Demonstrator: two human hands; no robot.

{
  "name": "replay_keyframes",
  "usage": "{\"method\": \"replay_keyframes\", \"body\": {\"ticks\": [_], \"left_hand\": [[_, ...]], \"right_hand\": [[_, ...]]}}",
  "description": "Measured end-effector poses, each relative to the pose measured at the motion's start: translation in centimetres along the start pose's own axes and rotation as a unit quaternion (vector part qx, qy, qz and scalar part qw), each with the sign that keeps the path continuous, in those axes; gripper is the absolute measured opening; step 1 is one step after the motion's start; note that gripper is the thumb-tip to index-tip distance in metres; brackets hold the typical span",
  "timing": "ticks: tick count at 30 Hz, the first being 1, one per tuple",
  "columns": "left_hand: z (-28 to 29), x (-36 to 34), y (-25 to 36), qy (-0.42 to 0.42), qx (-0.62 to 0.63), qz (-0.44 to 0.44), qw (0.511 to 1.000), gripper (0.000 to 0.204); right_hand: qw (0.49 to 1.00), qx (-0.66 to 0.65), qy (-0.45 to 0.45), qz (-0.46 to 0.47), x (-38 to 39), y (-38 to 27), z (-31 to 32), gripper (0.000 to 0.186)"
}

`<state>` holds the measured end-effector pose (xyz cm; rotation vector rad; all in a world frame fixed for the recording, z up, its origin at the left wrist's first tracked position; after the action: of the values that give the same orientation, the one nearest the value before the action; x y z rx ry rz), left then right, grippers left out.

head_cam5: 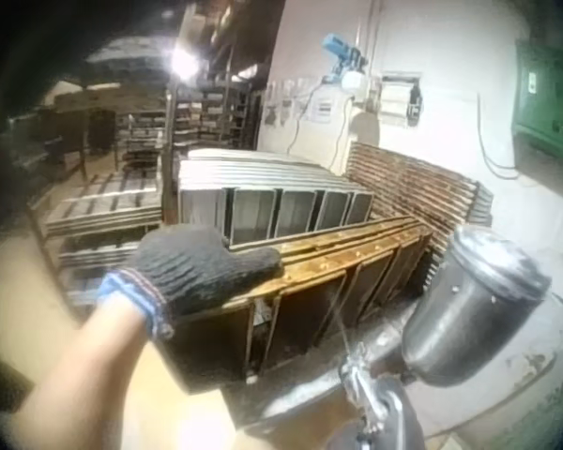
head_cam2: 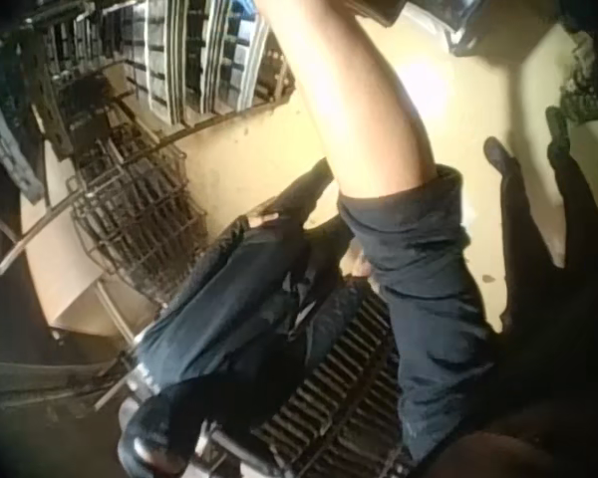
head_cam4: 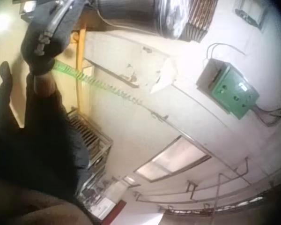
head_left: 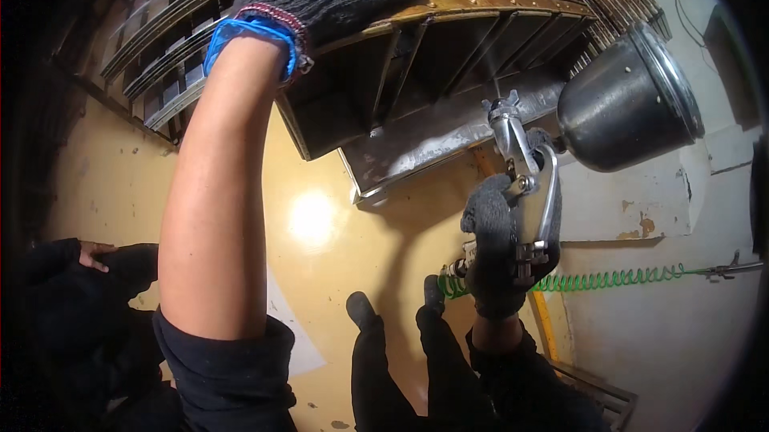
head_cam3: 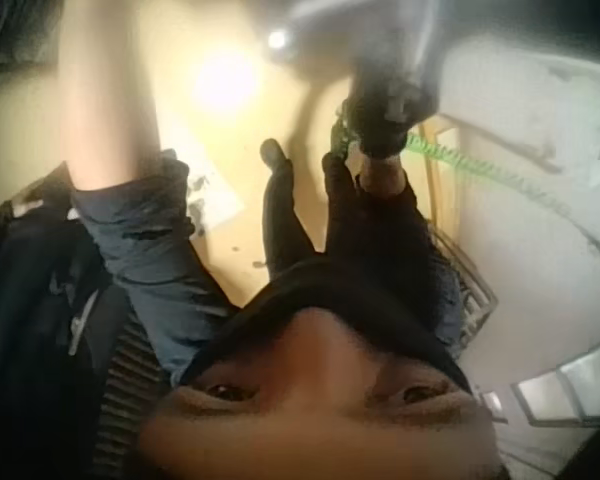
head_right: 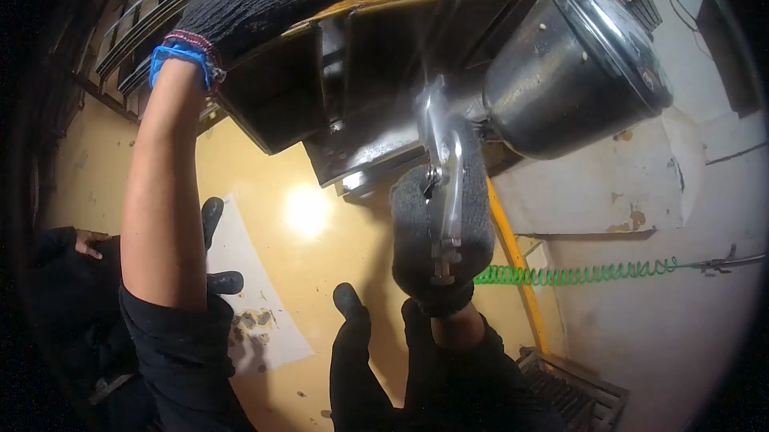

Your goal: The person uses a spray gun to apply a silver coating to metal frames. Another person assists by holding and repositioning the frames on a rack. The recorder sprays the frames from various angles, including the underside, while the assistant adjusts their position.

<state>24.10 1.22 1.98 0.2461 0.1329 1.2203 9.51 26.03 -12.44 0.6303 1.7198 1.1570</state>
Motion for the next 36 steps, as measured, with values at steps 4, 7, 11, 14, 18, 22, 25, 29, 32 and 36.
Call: {"method": "replay_keyframes", "body": {"ticks": [4,7,11,14,18,22,25,29,32,36], "left_hand": [[1.5,1.1,0.8,-0.016,-0.032,0.077,0.996,0.078],[1.8,1.2,0.3,0.033,-0.074,0.022,0.996,0.080],[2.0,2.1,0.4,-0.006,0.003,0.002,1.000,0.081],[1.6,1.4,0.2,0.020,-0.033,0.006,0.999,0.081],[1.6,1.7,0.5,-0.008,-0.035,0.037,0.999,0.080],[1.7,1.9,0.9,-0.006,-0.018,0.026,0.999,0.080],[1.8,1.9,0.5,0.006,-0.015,-0.020,1.000,0.079],[1.2,1.7,0.3,0.043,-0.027,-0.004,0.999,0.080],[1.0,1.2,0.1,0.053,-0.024,0.015,0.998,0.081],[0.6,1.0,1.3,0.037,0.007,0.070,0.997,0.075]], "right_hand": [[0.904,-0.391,0.053,-0.166,-2.8,1.6,-0.1,0.020],[0.647,-0.717,0.024,-0.257,-3.9,2.4,-1.1,0.019],[0.611,-0.736,-0.030,-0.291,-3.4,1.7,-1.5,0.020],[0.665,-0.695,-0.075,-0.263,-3.1,1.4,-1.5,0.020],[0.396,-0.825,-0.087,-0.395,-2.4,0.6,-1.5,0.020],[0.272,-0.872,-0.161,-0.375,1.2,-2.2,-3.0,0.020],[0.516,-0.799,-0.219,-0.218,2.8,-3.9,-3.4,0.033],[0.734,-0.663,-0.103,-0.104,-0.7,-2.1,-1.3,0.035],[0.634,-0.751,-0.093,-0.159,-0.9,-2.1,-2.5,0.028],[0.468,-0.829,-0.124,-0.280,-1.9,-1.5,-3.5,0.010]]}}
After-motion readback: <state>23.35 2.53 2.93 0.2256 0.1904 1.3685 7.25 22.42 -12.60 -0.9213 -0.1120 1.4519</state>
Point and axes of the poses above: each hand's wrist, its own x-axis away from the middle knuckle, its own z-axis out of the back of the hand, y = z × x, the point moved 4 cm from there along -x, towards the middle knuckle, and after that the axes turned 3 degrees about -x, right-handed, at the moved point
